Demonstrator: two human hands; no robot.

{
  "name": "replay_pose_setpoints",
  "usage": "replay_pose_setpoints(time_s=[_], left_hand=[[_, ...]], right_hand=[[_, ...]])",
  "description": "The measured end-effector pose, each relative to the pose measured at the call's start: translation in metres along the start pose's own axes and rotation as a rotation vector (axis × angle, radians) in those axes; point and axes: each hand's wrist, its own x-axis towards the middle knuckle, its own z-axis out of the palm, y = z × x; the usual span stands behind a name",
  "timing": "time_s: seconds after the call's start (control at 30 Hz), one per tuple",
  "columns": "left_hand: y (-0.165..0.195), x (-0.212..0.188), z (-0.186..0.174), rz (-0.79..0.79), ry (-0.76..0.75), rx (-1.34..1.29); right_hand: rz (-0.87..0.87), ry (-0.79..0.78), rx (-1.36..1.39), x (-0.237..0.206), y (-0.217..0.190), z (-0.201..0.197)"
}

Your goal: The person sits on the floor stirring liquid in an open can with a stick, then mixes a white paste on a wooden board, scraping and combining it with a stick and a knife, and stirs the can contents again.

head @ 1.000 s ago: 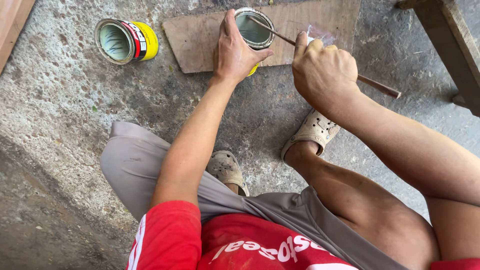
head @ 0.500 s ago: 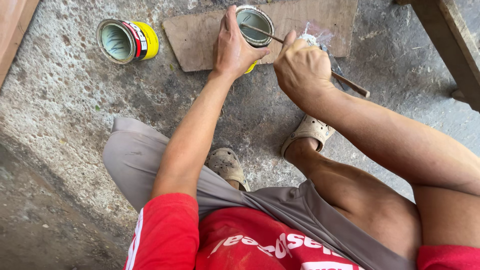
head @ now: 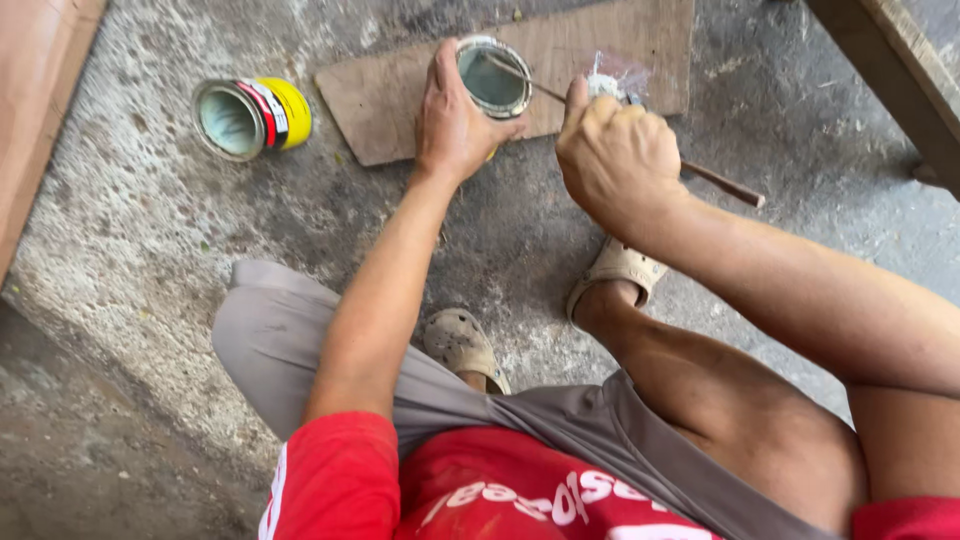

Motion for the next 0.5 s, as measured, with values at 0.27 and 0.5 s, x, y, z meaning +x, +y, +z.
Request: replay_pose_setpoints(time_s=[0.27, 0.5], left_hand=[[-0.005, -0.005, -0.001, 0.007, 0.016, -0.033], [0.049, -0.019, -0.016, 0.126, -0.099, -0.044]], right_hand=[[0.0, 0.02, 0.066, 0.024, -0.008, 0.04], [-0.061, -0.361, 0.433, 0.014, 0.012, 0.054]])
